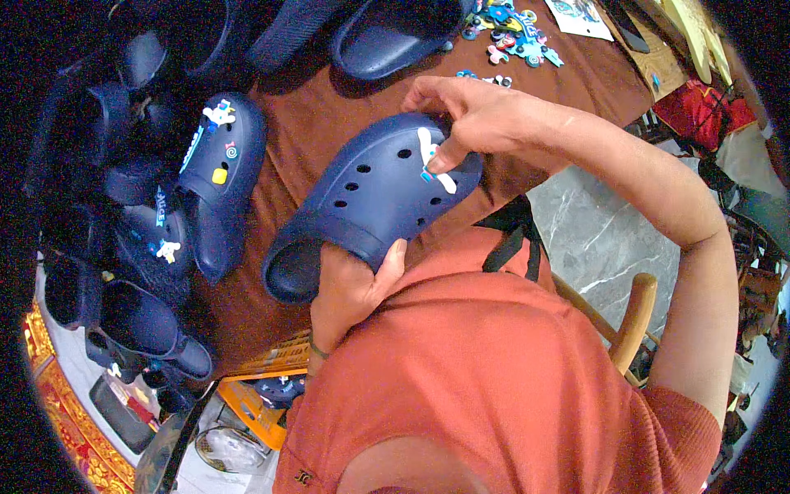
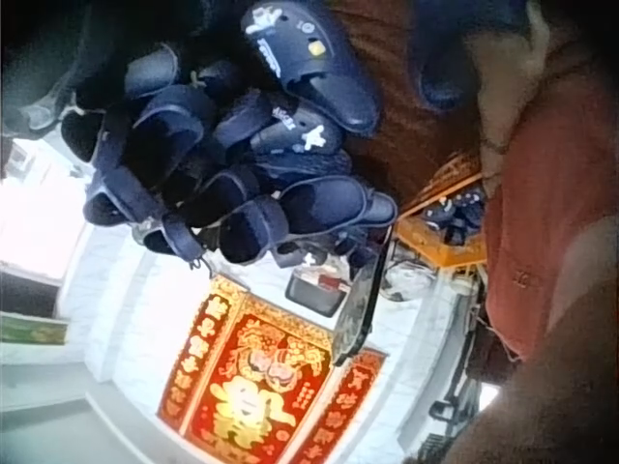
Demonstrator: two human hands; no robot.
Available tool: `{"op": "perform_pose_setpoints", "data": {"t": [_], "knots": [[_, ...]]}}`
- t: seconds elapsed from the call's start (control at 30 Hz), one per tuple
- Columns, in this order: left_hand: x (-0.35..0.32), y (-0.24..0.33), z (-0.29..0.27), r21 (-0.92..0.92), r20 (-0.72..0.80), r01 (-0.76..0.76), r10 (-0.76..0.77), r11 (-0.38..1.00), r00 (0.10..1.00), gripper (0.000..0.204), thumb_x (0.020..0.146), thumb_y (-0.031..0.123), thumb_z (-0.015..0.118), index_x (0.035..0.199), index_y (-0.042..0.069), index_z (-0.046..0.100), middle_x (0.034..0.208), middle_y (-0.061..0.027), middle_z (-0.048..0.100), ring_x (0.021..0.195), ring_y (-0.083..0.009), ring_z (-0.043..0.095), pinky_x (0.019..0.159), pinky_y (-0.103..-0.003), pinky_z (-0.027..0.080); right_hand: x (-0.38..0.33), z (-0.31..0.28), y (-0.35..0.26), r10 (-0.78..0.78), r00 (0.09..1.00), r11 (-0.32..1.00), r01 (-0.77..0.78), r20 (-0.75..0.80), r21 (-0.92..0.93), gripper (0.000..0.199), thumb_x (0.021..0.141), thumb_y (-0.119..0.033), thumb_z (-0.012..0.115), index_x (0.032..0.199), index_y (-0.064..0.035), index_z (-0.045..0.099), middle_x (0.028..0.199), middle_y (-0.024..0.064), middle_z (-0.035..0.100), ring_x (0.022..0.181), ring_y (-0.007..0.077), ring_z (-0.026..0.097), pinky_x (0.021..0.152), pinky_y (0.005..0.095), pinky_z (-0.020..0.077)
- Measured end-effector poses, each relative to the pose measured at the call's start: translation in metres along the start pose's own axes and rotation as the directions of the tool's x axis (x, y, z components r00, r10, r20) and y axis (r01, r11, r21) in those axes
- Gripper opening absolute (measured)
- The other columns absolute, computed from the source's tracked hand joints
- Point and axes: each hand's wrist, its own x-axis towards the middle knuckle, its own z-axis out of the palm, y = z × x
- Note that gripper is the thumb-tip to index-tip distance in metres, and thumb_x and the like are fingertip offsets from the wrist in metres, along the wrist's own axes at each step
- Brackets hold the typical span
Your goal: Manually attaching small decorative charms and accessories to foam clogs.
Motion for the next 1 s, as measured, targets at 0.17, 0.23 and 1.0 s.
{"op": "perform_pose_setpoints", "data": {"t": [0.17, 0.23, 1.0], "knots": [[-0.004, 0.0, 0.002, 0.063, 0.011, -0.039, 0.038, 0.997, 0.999, 0.012, 0.082, 0.012, 0.067, 0.085, 0.0, 0.066, 0.082, -0.0166, 0.066, 0.072, -0.0357, 0.062, 0.065, -0.045, 0.048, 0.003, 0.006, 0.0, 0.086, 0.996, 0.993, -0.085, -0.003, -0.084, 0.065, 0.069, 0.007, 0.073, 0.126, -0.002, 0.043, 0.12, 0.0111, 0.056, 0.113, 0.0198, 0.052, 0.097, 0.0353, 0.0422], [-0.003, 0.0, 0.002, -0.018, -0.009, 0.044, -0.045, 0.999, 0.999, 0.015, 0.083, 0.014, 0.066, 0.082, -0.001, 0.065, 0.078, -0.0182, 0.064, 0.069, -0.0369, 0.061, 0.063, -0.045, 0.048, 0.003, 0.004, 0.001, 0.107, 0.994, 0.979, -0.112, -0.034, -0.173, 0.066, 0.072, 0.007, 0.073, 0.129, -0.0034, 0.041, 0.119, 0.0111, 0.056, 0.112, 0.0195, 0.052, 0.096, 0.0341, 0.043], [0.016, -0.006, -0.003, -0.266, -0.166, 0.505, -0.555, 0.821, 0.816, 0.037, 0.094, 0.025, 0.052, 0.078, -0.007, 0.06, 0.065, -0.0219, 0.055, 0.059, -0.0286, 0.055, 0.058, -0.044, 0.039, 0.006, -0.188, 0.135, -0.43, 0.777, 0.786, 0.071, -0.46, -0.614, 0.031, 0.084, -0.002, 0.06, 0.114, -0.0061, 0.066, 0.099, 0.0125, 0.066, 0.095, 0.0285, 0.062, 0.082, 0.0364, 0.05]]}}
